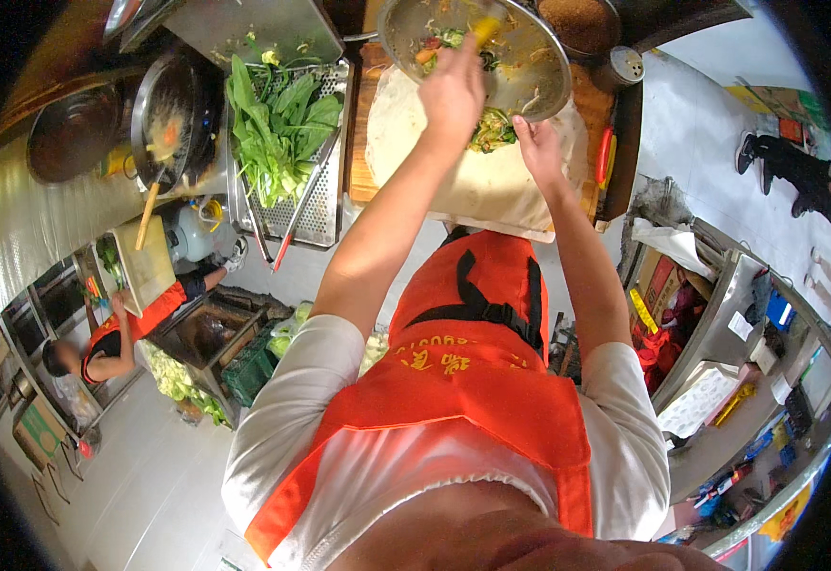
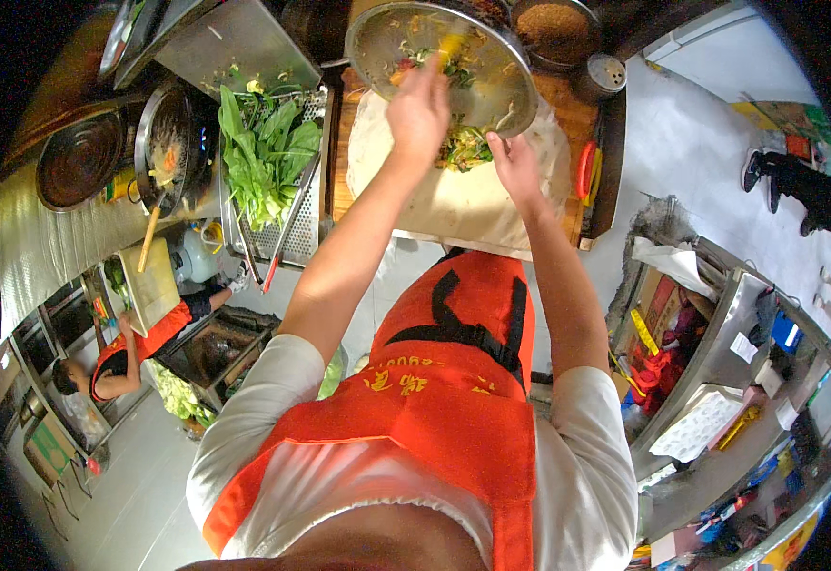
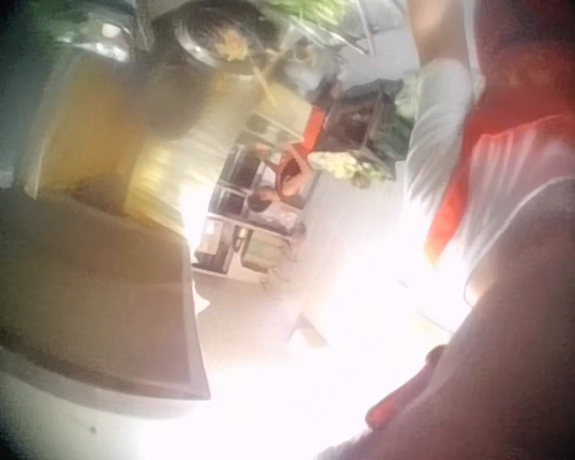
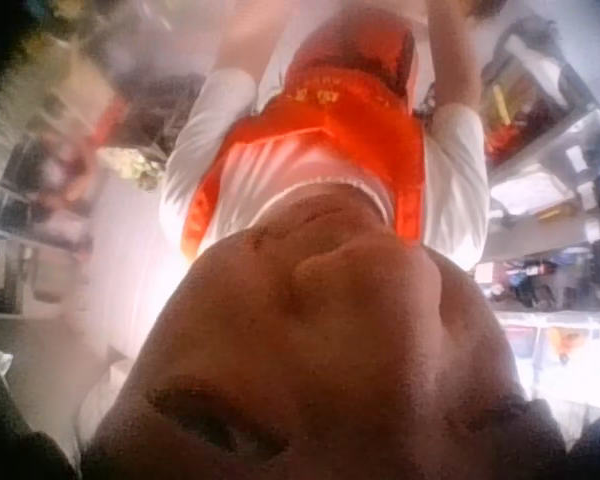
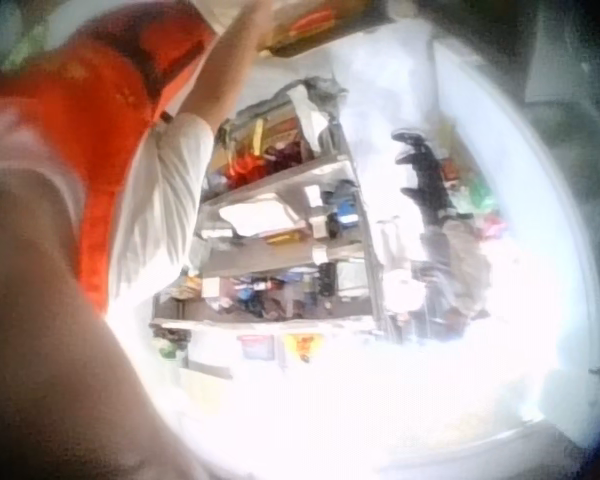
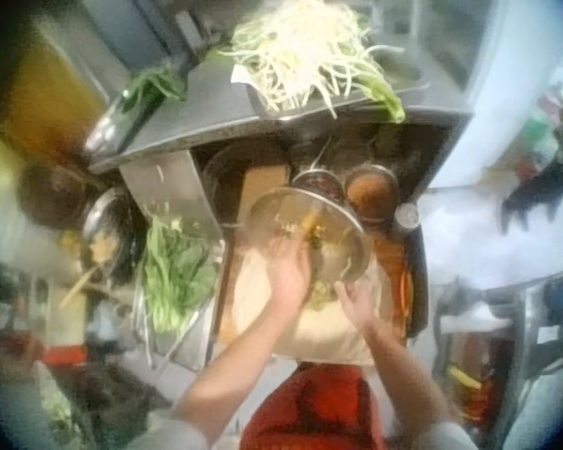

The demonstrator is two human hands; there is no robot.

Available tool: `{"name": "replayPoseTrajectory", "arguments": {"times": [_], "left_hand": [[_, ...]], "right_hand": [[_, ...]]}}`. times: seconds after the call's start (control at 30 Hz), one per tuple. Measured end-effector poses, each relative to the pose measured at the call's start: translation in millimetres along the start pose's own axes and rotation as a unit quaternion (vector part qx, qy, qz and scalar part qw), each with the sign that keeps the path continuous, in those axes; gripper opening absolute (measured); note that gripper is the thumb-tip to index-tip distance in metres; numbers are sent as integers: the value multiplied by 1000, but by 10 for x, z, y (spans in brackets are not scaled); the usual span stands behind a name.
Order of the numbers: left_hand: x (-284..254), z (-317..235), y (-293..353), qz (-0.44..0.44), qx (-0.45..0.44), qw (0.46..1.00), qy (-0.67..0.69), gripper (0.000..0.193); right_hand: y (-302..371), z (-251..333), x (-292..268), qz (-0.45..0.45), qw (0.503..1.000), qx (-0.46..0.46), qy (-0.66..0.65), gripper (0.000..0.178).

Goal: The person prepares wraps by spreading a mixture of vegetables and sauce onto a flatbread, folding it, and placing it into a paper wrapper and then a plastic bag. The process is repeated for multiple wraps.

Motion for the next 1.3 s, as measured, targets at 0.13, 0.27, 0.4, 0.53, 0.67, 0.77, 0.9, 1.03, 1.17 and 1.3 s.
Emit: {"name": "replayPoseTrajectory", "arguments": {"times": [0.13,0.27,0.4,0.53,0.67,0.77,0.9,1.03,1.17,1.3], "left_hand": [[0,-86,257,156,158,974,-42,33],[-372,63,-20,240,178,948,-105,30],[-286,18,-260,193,191,954,-123,38],[-122,92,54,297,238,910,-167,41],[-306,183,76,312,198,917,-148,38],[-191,131,-60,322,164,912,-192,33],[-145,102,80,413,203,854,-244,27],[-402,126,32,419,210,857,-214,30],[-247,63,-91,385,180,875,-231,28],[-387,150,113,450,189,838,-243,25]], "right_hand": [[-10,144,6,13,998,11,-56,32],[-76,163,-77,49,997,48,30,30],[-41,190,-3,14,1000,18,-10,31],[-73,131,-68,23,999,27,31,34],[-33,103,-21,-22,999,-11,41,37],[-45,45,8,12,999,32,4,39],[-99,-198,-30,-6,999,0,31,41],[-43,-103,-26,19,996,41,75,30],[-70,46,-25,75,989,97,81,27],[-68,-55,-16,33,999,22,-12,29]]}}
Point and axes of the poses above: each hand's wrist, its own y-axis away from the middle knuckle, its own x-axis out of the palm, z = x × y, the point moved 4 cm from there along -y, towards the middle knuckle, and after that the axes turned 2 degrees about -z, right-handed, at the moved point
